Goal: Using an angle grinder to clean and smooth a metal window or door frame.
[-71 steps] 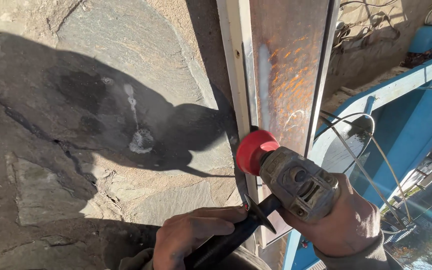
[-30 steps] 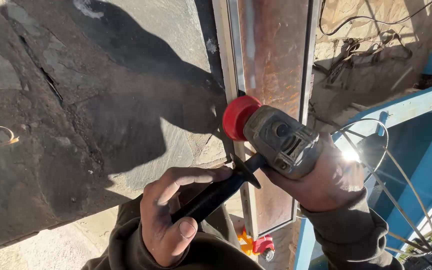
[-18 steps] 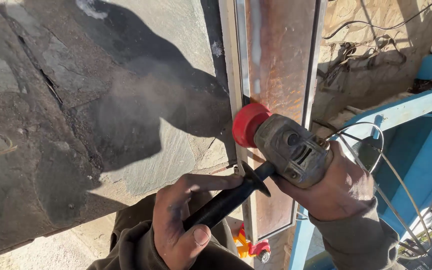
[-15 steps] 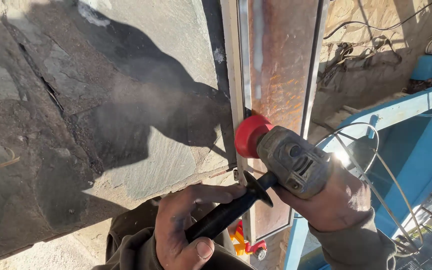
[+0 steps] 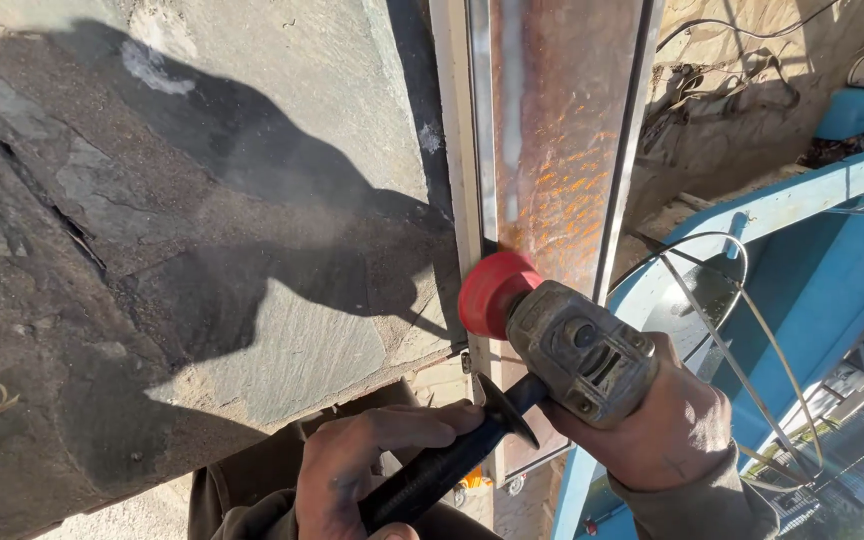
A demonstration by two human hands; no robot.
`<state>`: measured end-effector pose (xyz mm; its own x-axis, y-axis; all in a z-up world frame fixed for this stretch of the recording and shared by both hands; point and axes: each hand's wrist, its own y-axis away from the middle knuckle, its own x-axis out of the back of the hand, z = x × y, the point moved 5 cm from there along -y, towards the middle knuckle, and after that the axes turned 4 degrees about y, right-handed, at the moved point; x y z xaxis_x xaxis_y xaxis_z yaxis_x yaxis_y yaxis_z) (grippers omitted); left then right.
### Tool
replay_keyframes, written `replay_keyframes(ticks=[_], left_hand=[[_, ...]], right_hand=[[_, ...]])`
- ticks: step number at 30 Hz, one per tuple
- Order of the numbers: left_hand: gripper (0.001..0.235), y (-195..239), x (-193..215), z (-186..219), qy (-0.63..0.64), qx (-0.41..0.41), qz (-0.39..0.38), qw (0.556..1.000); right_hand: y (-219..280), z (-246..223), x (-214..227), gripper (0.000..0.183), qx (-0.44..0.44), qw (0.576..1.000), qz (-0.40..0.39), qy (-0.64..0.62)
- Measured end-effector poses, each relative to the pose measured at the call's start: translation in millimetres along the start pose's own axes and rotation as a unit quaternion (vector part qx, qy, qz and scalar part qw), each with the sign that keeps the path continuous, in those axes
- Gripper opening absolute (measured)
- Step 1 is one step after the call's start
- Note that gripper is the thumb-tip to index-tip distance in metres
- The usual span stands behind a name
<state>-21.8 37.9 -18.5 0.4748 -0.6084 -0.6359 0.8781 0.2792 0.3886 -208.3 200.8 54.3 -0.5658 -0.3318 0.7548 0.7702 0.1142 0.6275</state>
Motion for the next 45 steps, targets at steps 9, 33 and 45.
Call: replay_keyframes(ticks=[9, 33, 45], left_hand=[[0.072, -1.3, -6.2, -7.9, -0.004, 0.011, -0.013, 1.0], [0.074, 60.9, -36.9, -43.3, 0.031, -0.102, 0.064, 0.992], [0.07, 76.4, -38.8, -53.6, 0.035, -0.151, 0.118, 0.981]], right_hand=[[6.0, 12.1, -10.3, 0.074, 0.008, 0.996, 0.029, -0.084], [17.1, 40.4, -26.0, 0.082, 0.161, 0.984, 0.081, -0.013], [7.4, 64.4, -44.1, 0.096, 0.143, 0.988, 0.032, 0.053]])
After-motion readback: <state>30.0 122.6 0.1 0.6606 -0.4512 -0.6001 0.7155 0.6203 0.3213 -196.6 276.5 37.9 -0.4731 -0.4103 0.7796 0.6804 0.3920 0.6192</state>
